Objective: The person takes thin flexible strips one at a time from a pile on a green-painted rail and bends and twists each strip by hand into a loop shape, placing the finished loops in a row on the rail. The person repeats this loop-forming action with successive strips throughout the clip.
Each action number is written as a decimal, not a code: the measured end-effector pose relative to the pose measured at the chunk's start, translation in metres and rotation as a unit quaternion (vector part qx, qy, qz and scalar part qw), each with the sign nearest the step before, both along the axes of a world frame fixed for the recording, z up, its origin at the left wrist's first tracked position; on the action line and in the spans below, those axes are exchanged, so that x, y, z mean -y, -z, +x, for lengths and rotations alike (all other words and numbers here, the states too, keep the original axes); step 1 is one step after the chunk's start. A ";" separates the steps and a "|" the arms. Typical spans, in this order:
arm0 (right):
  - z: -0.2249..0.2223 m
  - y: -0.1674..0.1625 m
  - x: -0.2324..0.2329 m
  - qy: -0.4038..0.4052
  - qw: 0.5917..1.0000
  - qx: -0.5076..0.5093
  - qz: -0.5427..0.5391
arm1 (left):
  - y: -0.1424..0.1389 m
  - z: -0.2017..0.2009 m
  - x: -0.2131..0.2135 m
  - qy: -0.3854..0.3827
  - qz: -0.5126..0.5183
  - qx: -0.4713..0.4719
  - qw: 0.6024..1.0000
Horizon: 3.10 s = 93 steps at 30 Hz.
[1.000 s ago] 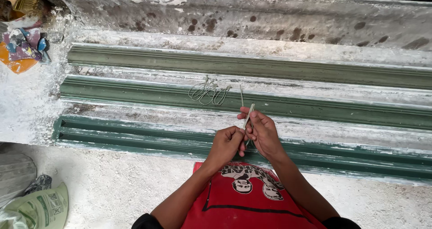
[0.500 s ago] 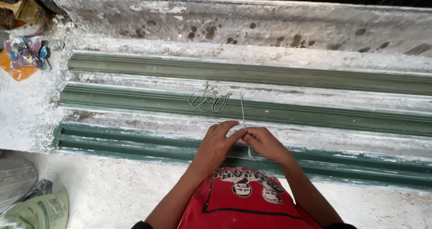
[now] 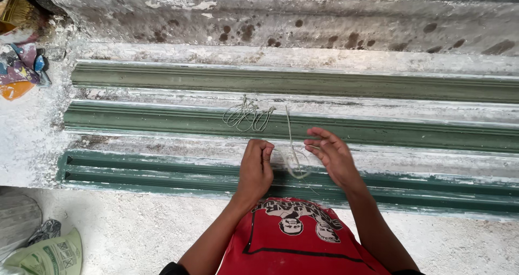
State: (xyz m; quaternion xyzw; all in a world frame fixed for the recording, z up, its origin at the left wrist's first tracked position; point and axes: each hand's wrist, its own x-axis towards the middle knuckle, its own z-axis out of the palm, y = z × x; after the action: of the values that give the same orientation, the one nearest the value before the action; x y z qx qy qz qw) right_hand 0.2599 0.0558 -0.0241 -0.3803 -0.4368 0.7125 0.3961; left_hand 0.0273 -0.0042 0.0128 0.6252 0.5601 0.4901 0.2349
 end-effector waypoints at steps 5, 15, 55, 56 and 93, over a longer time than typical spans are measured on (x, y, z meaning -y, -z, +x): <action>-0.049 0.007 0.028 -0.127 0.969 0.182 0.108 | 0.023 0.021 -0.005 -0.009 -0.216 0.226 0.950; -0.062 0.005 0.016 0.017 0.994 0.073 0.082 | 0.032 0.023 0.003 0.023 -0.196 0.162 0.967; -0.038 -0.027 0.012 -0.082 0.916 0.294 0.261 | -0.005 0.012 0.018 0.076 -0.032 0.085 0.993; -0.043 -0.031 0.014 -0.041 0.886 0.332 0.321 | -0.002 0.014 0.018 0.059 -0.037 0.134 0.989; -0.063 0.002 0.036 0.122 0.949 -0.013 0.292 | -0.020 0.021 0.015 0.047 -0.037 0.195 0.979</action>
State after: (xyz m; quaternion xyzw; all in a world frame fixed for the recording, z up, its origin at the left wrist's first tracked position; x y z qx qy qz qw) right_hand 0.1973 0.0196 -0.0266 -0.2893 -0.5703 0.5050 0.5796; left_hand 0.0487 -0.0195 0.0327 0.5338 0.4913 0.5699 0.3859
